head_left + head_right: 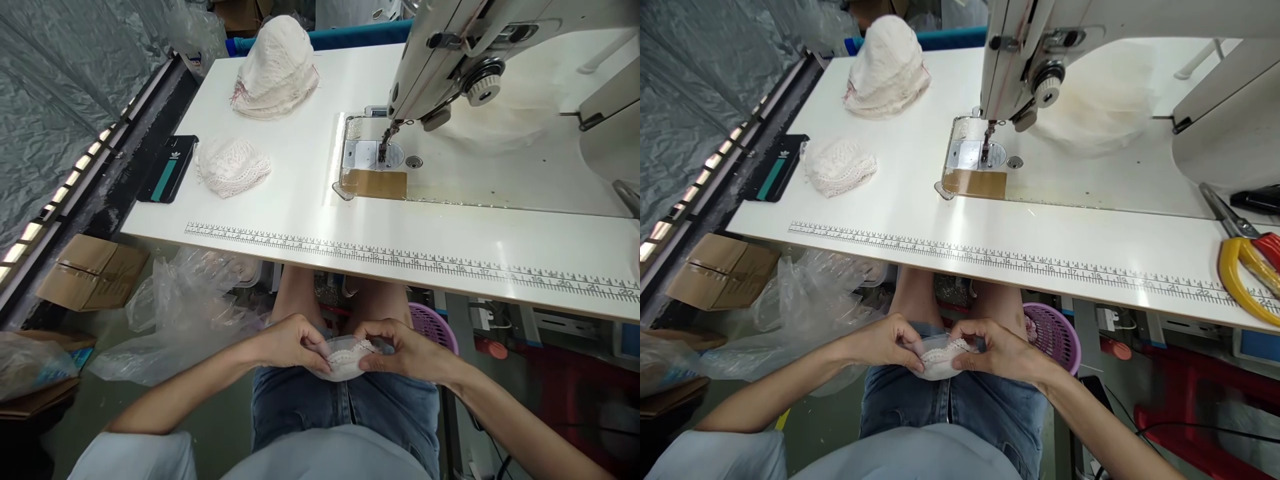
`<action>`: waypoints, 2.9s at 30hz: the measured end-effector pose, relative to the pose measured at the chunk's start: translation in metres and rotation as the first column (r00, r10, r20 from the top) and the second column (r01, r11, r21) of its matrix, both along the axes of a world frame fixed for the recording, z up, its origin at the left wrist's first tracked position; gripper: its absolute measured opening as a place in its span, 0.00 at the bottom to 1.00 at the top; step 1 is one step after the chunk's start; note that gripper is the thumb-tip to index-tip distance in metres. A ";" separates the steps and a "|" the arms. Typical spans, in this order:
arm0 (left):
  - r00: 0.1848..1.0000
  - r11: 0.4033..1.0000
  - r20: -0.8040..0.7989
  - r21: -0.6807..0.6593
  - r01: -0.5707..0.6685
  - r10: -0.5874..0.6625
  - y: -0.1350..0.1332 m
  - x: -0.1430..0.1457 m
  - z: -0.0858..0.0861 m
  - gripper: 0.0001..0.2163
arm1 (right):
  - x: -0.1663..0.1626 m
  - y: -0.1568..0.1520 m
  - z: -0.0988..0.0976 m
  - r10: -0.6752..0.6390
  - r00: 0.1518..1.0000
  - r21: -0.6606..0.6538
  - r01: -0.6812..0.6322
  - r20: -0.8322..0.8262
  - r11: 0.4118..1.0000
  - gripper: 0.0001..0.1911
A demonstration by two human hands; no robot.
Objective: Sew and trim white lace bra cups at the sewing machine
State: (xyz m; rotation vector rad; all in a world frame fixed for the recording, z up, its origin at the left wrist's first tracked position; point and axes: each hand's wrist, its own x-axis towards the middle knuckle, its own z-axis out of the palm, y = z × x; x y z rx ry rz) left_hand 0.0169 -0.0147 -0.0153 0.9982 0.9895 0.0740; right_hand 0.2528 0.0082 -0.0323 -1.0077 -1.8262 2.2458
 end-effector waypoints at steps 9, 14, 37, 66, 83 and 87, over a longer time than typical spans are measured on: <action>0.998 0.996 -0.047 0.078 0.036 -0.033 0.001 -0.005 0.001 0.11 | -0.002 -0.001 -0.003 -0.012 1.000 0.004 0.012 -0.003 1.000 0.15; 1.000 1.000 -0.012 0.012 -0.018 0.018 -0.002 -0.006 -0.001 0.11 | -0.003 -0.004 -0.001 -0.023 0.999 -0.025 0.022 -0.045 0.999 0.16; 1.000 0.996 -0.015 0.087 -0.020 0.022 -0.004 -0.007 -0.001 0.09 | -0.007 -0.007 -0.008 -0.128 0.973 -0.114 0.108 -0.190 0.988 0.13; 0.993 0.993 -0.013 -0.020 -0.114 0.114 -0.008 -0.014 -0.006 0.09 | -0.011 -0.009 -0.008 -0.192 0.960 -0.246 0.139 -0.206 0.959 0.16; 0.993 0.991 -0.048 -0.071 -0.111 0.108 -0.007 -0.010 -0.005 0.10 | -0.007 -0.012 -0.017 -0.160 0.973 -0.087 0.147 -0.168 0.985 0.17; 0.994 0.991 -0.034 -0.081 -0.108 0.106 -0.008 -0.011 -0.009 0.12 | -0.007 -0.013 -0.023 -0.186 0.976 -0.014 0.185 -0.112 0.983 0.14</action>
